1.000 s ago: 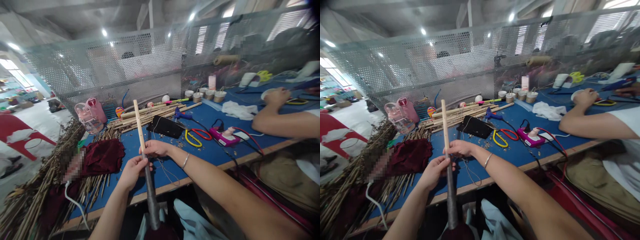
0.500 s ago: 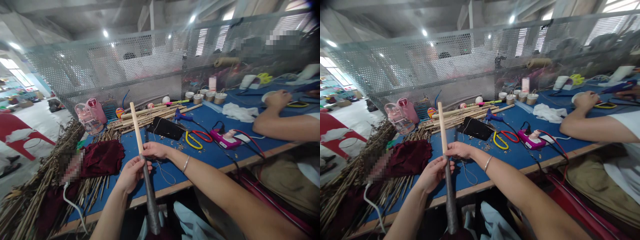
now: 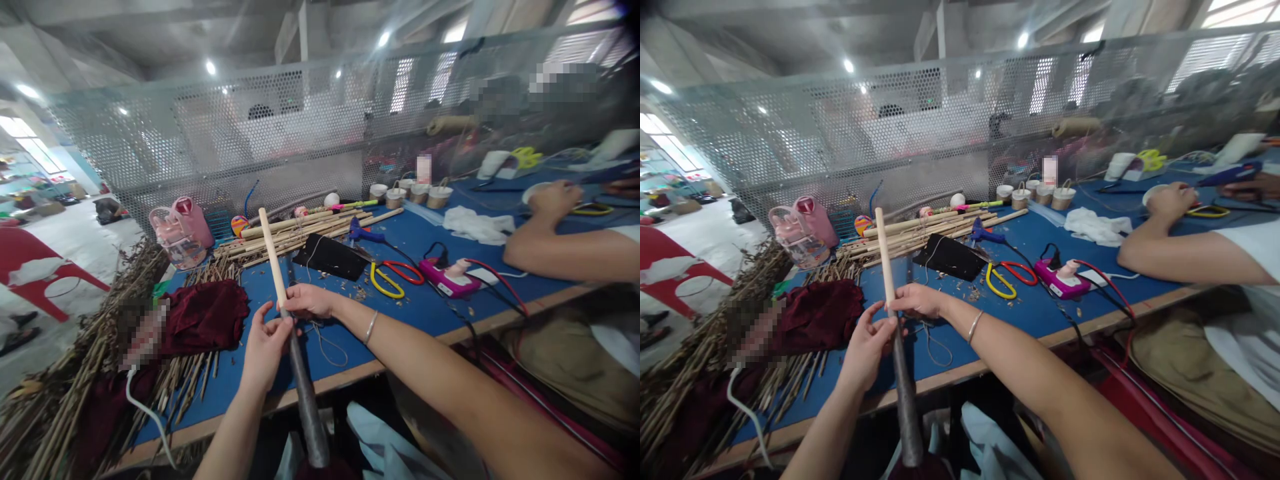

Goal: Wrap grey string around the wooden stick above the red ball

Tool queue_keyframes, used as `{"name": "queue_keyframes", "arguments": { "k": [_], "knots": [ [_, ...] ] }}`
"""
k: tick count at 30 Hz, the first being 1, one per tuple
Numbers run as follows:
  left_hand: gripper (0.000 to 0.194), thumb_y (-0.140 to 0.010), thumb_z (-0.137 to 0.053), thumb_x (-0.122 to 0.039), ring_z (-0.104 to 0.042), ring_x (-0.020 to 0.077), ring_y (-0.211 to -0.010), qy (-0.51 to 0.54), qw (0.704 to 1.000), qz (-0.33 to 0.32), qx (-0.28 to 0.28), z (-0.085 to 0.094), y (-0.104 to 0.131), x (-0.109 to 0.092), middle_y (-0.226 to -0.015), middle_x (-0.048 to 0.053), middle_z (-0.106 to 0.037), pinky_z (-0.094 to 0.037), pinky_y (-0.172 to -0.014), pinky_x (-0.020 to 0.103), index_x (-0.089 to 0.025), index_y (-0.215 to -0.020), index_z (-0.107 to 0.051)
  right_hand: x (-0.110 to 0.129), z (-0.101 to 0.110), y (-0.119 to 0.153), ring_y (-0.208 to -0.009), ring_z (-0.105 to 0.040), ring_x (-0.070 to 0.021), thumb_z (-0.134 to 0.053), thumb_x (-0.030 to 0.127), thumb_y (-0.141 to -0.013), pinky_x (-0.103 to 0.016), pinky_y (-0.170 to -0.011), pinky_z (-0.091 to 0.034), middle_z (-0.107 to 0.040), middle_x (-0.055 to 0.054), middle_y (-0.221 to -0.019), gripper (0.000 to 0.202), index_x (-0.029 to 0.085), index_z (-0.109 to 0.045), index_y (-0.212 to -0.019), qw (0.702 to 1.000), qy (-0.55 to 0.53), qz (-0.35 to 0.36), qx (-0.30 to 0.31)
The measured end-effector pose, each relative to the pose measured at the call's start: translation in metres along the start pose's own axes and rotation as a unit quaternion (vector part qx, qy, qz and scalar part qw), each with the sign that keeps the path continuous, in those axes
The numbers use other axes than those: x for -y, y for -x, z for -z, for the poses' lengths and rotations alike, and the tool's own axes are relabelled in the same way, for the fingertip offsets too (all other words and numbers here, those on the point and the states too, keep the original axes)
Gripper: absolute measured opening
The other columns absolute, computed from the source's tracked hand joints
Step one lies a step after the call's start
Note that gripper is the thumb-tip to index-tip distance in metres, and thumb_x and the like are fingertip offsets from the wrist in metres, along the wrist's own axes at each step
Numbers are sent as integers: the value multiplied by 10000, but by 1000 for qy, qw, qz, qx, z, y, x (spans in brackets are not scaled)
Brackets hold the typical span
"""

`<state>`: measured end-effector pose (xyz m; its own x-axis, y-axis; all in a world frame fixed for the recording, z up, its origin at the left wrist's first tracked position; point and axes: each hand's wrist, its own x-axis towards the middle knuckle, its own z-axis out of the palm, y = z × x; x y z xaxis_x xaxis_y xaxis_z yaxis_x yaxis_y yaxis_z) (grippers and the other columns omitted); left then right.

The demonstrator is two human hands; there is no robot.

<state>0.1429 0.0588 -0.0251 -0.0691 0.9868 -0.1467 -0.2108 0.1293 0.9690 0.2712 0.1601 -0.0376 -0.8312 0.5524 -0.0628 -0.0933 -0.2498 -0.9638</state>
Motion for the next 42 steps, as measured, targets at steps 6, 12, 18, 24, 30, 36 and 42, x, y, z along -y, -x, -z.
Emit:
{"name": "queue_keyframes", "arguments": {
  "k": [6,12,18,24,30,36,42],
  "knots": [
    [488,-630,-717,-321,-608,124,-532,-33,996,-35,-77,-9,1,13,-617,-3,-642,-438,-498,197,-174,-983,-414,1,-2,-1,-317,-214,-16,-678,408,-671,-170,-298,-105,-352,107,-413,382,94,-533,-834,1000,17,7,-16],
    [261,-673,-692,-271,-635,114,-633,90,994,61,-5,-6,3,8,-792,79,-680,-493,-580,201,-124,-821,-535,1,-2,1,-323,-210,-11,-670,399,-682,-166,-304,-105,-377,104,-440,375,107,-529,-870,1000,9,2,-16],
    [304,-680,-675,-339,-648,165,-696,95,990,103,18,1,0,9,-824,93,-677,-505,-608,262,-135,-861,-539,1,-1,0,-333,-234,-11,-679,422,-665,-172,-311,-114,-384,90,-434,363,107,-513,-737,999,39,21,-10],
    [768,-589,-747,-280,-491,56,-470,-59,995,-67,-55,3,-10,1,-530,-89,-530,-387,-499,161,-138,-1233,-354,-2,1,-2,-329,-225,-19,-682,419,-662,-167,-311,-118,-345,105,-417,362,129,-478,-734,999,40,13,-17],
    [854,-652,-698,-309,-538,95,-508,8,1000,12,22,9,-8,-7,-598,-30,-586,-418,-506,206,-148,-1343,-224,-3,2,-1,-335,-213,-23,-636,414,-714,-169,-316,-121,-354,104,-427,370,104,-546,-896,1000,20,15,1],
    [837,-579,-747,-311,-510,79,-497,-28,1000,-1,6,6,-11,-8,-554,-67,-524,-388,-491,179,-131,-1287,-338,-3,1,-2,-347,-241,-13,-674,407,-676,-167,-324,-127,-406,86,-463,381,89,-552,-847,999,36,7,-25],
    [951,-588,-743,-299,-466,65,-428,-26,999,-8,30,7,-13,-13,-508,-70,-550,-307,-431,156,-138,-1364,-218,0,2,0,-327,-235,-18,-641,412,-714,-164,-310,-127,-396,91,-441,377,95,-551,-897,1000,14,0,11]
  ]
}}
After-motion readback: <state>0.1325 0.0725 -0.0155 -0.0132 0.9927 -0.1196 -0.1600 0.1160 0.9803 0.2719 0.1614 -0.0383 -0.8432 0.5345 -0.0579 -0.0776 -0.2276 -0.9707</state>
